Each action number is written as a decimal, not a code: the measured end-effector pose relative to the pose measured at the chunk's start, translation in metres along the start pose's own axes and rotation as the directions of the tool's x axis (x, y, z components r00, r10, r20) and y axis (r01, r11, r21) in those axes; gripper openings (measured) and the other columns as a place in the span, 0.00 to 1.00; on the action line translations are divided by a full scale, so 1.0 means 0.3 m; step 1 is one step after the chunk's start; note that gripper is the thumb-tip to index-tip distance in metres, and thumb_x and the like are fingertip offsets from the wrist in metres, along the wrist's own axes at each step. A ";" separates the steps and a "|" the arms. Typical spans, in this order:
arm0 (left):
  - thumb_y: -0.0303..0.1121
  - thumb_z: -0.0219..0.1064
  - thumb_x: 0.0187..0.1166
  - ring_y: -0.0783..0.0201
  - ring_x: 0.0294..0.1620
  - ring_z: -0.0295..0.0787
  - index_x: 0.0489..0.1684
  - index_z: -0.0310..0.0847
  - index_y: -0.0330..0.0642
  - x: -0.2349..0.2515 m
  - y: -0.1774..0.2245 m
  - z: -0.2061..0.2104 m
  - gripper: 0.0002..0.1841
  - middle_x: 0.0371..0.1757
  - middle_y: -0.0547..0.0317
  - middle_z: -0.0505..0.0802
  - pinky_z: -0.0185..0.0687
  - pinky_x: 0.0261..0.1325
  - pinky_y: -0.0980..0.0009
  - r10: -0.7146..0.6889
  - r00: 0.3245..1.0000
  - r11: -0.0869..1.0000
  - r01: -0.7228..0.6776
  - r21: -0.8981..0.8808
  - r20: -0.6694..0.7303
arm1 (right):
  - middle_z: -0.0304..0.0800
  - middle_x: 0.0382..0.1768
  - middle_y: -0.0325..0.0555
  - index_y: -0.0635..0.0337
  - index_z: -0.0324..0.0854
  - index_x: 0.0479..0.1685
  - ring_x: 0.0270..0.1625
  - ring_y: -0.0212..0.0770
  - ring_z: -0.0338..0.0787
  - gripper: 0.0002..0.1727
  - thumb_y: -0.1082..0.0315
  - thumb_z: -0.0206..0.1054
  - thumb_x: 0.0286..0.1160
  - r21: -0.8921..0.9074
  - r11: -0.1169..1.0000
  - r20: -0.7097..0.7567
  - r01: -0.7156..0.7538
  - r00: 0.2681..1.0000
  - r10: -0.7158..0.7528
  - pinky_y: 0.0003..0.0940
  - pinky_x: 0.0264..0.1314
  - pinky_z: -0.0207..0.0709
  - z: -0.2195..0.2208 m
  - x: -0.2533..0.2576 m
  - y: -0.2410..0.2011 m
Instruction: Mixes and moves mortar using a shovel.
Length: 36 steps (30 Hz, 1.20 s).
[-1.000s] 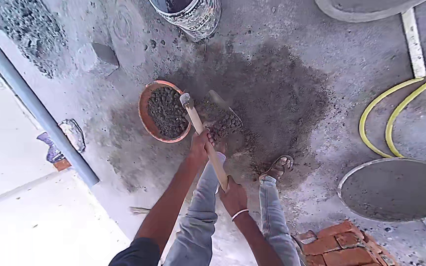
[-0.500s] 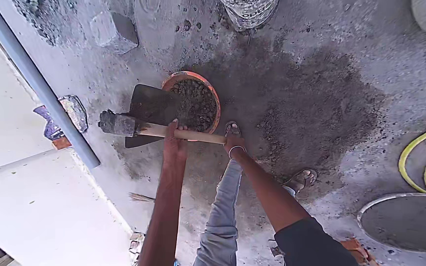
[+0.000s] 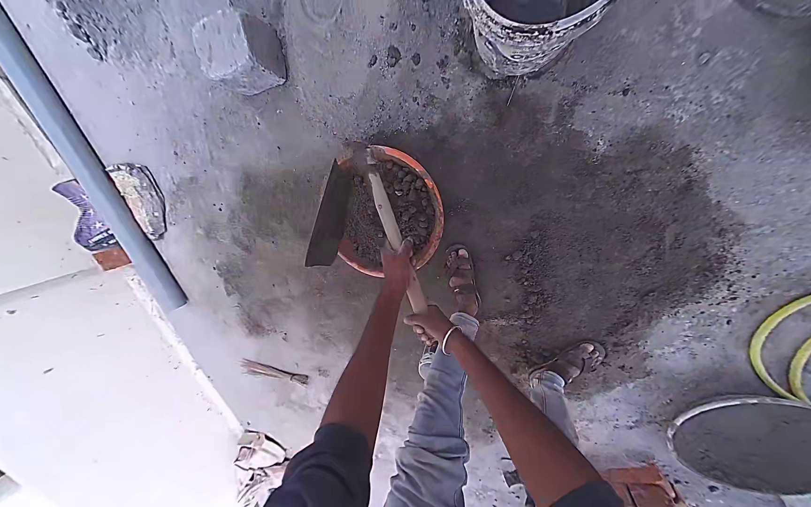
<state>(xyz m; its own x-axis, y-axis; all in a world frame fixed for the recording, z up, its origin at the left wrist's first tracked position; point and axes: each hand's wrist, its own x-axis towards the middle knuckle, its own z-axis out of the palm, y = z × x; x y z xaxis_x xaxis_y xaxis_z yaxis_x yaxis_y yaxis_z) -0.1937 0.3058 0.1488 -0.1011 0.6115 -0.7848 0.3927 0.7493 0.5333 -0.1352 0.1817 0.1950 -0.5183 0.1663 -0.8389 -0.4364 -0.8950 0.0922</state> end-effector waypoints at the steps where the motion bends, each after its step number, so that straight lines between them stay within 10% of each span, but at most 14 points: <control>1: 0.37 0.64 0.86 0.65 0.16 0.72 0.56 0.73 0.38 0.084 -0.075 0.014 0.13 0.25 0.58 0.78 0.76 0.22 0.68 -0.125 0.992 0.984 0.122 0.127 0.014 | 0.68 0.13 0.33 0.58 0.73 0.40 0.09 0.27 0.67 0.07 0.68 0.66 0.83 0.094 0.994 -0.093 -0.051 0.994 0.060 0.21 0.10 0.63 0.025 0.025 0.009; 7: 0.43 0.61 0.89 0.55 0.25 0.80 0.69 0.71 0.35 0.044 -0.069 0.036 0.21 0.35 0.46 0.84 0.83 0.32 0.57 -0.214 0.973 0.859 0.231 0.457 -0.090 | 0.66 0.11 0.34 0.58 0.71 0.35 0.08 0.27 0.65 0.07 0.72 0.64 0.80 0.151 0.985 -0.078 -0.079 0.993 0.092 0.21 0.09 0.60 0.042 0.058 0.076; 14: 0.39 0.61 0.89 0.62 0.19 0.73 0.62 0.70 0.40 -0.024 0.021 0.032 0.14 0.30 0.55 0.78 0.79 0.24 0.63 0.009 0.978 0.982 0.031 0.186 -0.207 | 0.70 0.13 0.36 0.62 0.74 0.39 0.10 0.28 0.69 0.07 0.75 0.69 0.72 -0.080 0.989 -0.035 0.124 0.991 -0.127 0.23 0.12 0.64 -0.028 0.017 0.032; 20: 0.36 0.62 0.86 0.74 0.13 0.68 0.37 0.69 0.55 -0.305 0.189 0.172 0.08 0.18 0.73 0.73 0.75 0.19 0.76 0.122 0.991 0.982 -0.111 -0.155 0.062 | 0.92 0.56 0.60 0.62 0.83 0.67 0.61 0.57 0.91 0.24 0.58 0.69 0.75 -0.580 0.766 -0.173 0.278 0.876 -0.449 0.59 0.66 0.79 -0.148 -0.254 0.061; 28: 0.36 0.59 0.89 0.72 0.09 0.68 0.36 0.66 0.50 -0.096 0.210 0.652 0.09 0.15 0.69 0.73 0.77 0.15 0.75 0.132 0.986 0.979 -0.114 -0.172 0.097 | 0.94 0.44 0.62 0.59 0.79 0.71 0.49 0.65 0.94 0.26 0.60 0.74 0.74 -0.685 0.725 -0.551 0.075 0.599 -0.582 0.66 0.45 0.83 -0.452 -0.223 -0.001; 36: 0.37 0.57 0.89 0.73 0.11 0.67 0.28 0.64 0.53 0.071 -0.114 0.984 0.14 0.15 0.69 0.71 0.73 0.18 0.77 0.058 0.991 0.995 -0.067 0.071 0.122 | 0.91 0.60 0.60 0.57 0.81 0.70 0.64 0.61 0.91 0.23 0.62 0.71 0.76 -0.570 0.813 -0.558 0.114 0.673 -0.486 0.64 0.59 0.83 -0.783 -0.116 0.085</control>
<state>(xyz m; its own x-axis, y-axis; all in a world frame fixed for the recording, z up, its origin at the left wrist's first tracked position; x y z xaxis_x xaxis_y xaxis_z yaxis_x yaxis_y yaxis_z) 0.0606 0.2181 0.0208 0.0346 0.6183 -0.7852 0.4623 0.6866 0.5610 0.0444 0.0559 0.1006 0.2738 0.3156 -0.9085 0.0053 -0.9451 -0.3267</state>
